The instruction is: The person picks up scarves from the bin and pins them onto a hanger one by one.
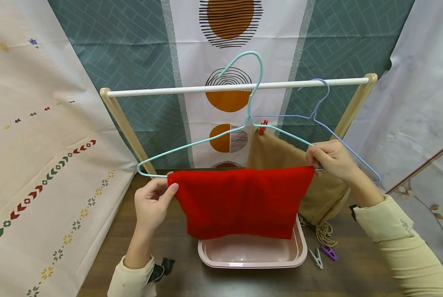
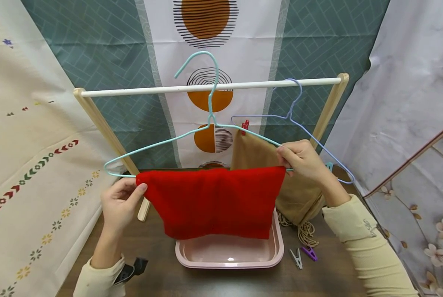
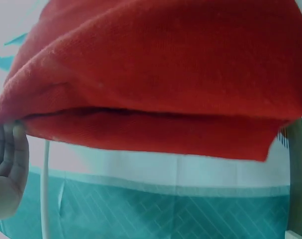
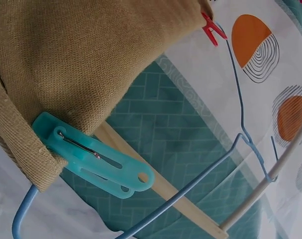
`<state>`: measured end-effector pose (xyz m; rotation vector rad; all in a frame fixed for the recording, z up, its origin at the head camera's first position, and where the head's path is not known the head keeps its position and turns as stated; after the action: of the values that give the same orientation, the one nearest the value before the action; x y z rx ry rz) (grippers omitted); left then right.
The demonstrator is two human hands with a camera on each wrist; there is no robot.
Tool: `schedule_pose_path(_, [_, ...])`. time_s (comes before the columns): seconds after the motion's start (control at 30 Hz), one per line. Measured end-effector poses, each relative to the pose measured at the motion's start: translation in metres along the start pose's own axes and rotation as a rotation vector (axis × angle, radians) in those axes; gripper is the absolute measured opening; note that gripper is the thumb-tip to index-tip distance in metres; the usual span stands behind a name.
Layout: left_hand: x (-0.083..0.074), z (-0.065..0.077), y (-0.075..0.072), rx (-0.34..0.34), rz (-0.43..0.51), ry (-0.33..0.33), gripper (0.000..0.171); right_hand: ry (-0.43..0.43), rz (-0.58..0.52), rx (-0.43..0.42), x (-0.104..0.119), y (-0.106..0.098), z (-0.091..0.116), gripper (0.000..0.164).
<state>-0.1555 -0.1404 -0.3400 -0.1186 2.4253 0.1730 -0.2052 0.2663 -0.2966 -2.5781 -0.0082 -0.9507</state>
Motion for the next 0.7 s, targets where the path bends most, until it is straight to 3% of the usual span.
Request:
schedule_pose_path(0.1, [-0.004,0.003,0.003,0.008,0.020,0.023,0.005,0.024,-0.003,-0.006,-0.001,0.000,0.000,0.035])
schedule_pose_path(0.17, [-0.005,0.004,0.004,-0.004,0.023,0.000,0.005,0.029,-0.023,0.006,-0.001,-0.001,-0.001,0.034])
schedule_pose_path(0.27, [-0.003,0.005,0.004,-0.027,0.043,-0.128,0.011,0.006,-0.071,0.037,0.001,-0.001,-0.002,0.034])
schedule_pose_path(0.37, [0.000,0.004,0.003,-0.013,0.055,-0.267,0.021,-0.034,-0.048,0.080,0.005,-0.001,-0.002,0.035])
schedule_pose_path(0.4, [0.002,0.004,0.002,-0.001,0.042,-0.286,0.022,-0.047,-0.041,0.091,0.006,-0.001,-0.002,0.035])
schedule_pose_path(0.47, [0.004,0.004,0.002,0.022,0.009,-0.282,0.021,-0.058,0.003,0.105,0.008,0.000,-0.002,0.036])
schedule_pose_path(0.57, [0.007,0.005,0.000,0.017,-0.049,-0.215,0.017,-0.069,-0.004,0.106,0.008,-0.001,-0.001,0.035])
schedule_pose_path(0.7, [0.007,0.004,-0.001,-0.007,-0.042,-0.177,0.016,-0.054,-0.009,0.084,0.009,-0.003,0.001,0.035])
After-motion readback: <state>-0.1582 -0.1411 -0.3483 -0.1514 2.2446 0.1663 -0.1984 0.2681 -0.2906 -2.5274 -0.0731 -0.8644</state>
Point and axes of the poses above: each hand's wrist, its own z-axis away from the middle knuckle, its own y-axis out of the palm, x = y × z, the point moved 1 cm from there along -z, towards the middle knuckle, and after that the axes turned 6 degrees about -x, right-handed, at the moved point
